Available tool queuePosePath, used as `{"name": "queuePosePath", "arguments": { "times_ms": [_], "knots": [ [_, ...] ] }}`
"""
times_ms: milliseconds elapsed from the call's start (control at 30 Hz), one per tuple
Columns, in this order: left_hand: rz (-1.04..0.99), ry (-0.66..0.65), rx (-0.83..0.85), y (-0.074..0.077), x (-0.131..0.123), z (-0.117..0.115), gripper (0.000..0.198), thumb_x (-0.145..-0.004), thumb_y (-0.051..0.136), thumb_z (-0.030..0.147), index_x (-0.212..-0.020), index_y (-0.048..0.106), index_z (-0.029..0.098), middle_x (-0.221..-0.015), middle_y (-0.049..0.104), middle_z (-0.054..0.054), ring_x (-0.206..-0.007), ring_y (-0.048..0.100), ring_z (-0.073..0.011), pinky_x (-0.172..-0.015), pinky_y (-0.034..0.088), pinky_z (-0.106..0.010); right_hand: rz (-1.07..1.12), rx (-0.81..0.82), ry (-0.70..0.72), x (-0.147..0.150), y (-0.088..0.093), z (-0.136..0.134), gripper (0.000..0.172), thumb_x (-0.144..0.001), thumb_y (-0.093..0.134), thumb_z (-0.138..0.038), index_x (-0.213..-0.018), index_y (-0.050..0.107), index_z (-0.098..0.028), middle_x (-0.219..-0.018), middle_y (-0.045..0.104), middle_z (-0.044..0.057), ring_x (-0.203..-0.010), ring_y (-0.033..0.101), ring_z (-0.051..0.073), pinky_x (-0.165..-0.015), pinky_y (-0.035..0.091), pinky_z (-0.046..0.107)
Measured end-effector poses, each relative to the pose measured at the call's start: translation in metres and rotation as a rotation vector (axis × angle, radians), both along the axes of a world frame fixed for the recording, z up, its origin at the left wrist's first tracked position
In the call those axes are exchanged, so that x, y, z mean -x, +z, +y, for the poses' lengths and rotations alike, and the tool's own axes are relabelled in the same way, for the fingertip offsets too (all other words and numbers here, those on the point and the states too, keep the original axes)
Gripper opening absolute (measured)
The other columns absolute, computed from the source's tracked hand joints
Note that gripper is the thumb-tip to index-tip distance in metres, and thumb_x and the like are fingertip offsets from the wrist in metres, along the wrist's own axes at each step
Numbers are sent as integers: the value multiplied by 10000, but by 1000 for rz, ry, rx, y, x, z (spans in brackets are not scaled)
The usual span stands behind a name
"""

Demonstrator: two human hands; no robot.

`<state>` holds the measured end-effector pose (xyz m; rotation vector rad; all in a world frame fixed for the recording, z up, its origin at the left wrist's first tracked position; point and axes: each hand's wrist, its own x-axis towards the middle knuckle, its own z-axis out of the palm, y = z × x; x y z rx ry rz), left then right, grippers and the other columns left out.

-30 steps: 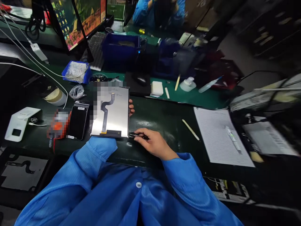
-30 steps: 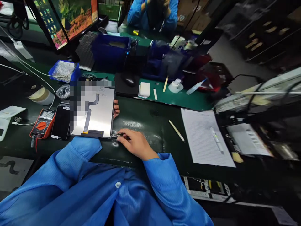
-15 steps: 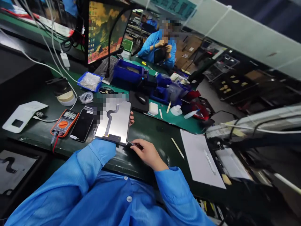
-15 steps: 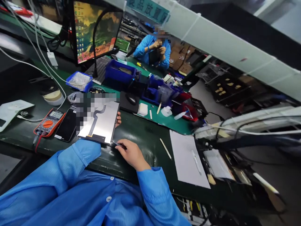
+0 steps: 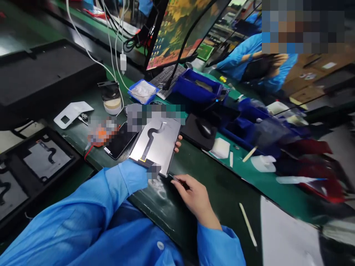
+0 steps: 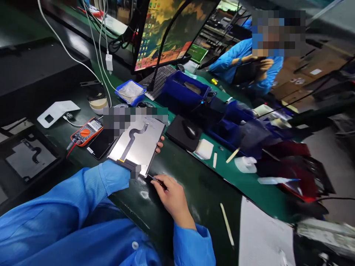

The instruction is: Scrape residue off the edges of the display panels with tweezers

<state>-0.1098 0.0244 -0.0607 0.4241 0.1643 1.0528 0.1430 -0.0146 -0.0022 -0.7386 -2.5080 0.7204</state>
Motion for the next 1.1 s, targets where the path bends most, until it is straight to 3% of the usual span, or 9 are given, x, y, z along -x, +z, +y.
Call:
{"name": "queuePosePath", "arguments": {
  "times_ms": [200,400,633,767,1100],
  "knots": [
    [-12,-68,128,20,6,-5,416,-860,437,481,-1096,558,160,-911,545,-85,-826,561,-234,-675,434,-354,56,-57,85,0,-3,5,244,-986,504,-278,-936,736,-221,-827,774,41,-713,734,171,-663,584,265],
    [29,-50,224,28,-1,0,396,-901,368,487,-1041,570,177,-815,521,-64,-726,556,-211,-594,419,-308,92,-19,14,-5,-13,2,221,-968,546,-346,-961,729,-222,-841,781,37,-709,738,177,-643,587,261],
    [92,-14,270,33,-6,-1,617,-839,314,725,-1042,550,193,-786,520,-65,-691,537,-214,-572,410,-308,77,-19,75,-8,-17,3,264,-998,493,-280,-1031,749,-224,-886,779,45,-745,729,167,-685,579,273],
    [165,28,306,42,-7,-2,717,-807,244,798,-1041,545,191,-770,515,-69,-679,524,-215,-569,420,-320,100,21,21,-7,-16,1,251,-987,514,-328,-1043,738,-231,-857,783,33,-707,732,171,-645,591,274],
    [132,51,271,42,-15,-6,555,-862,306,665,-1033,535,190,-767,478,-42,-643,516,-178,-518,377,-268,64,-45,83,-10,-15,3,263,-1004,487,-290,-1041,741,-229,-858,782,19,-712,734,151,-648,584,252]
  ]
}}
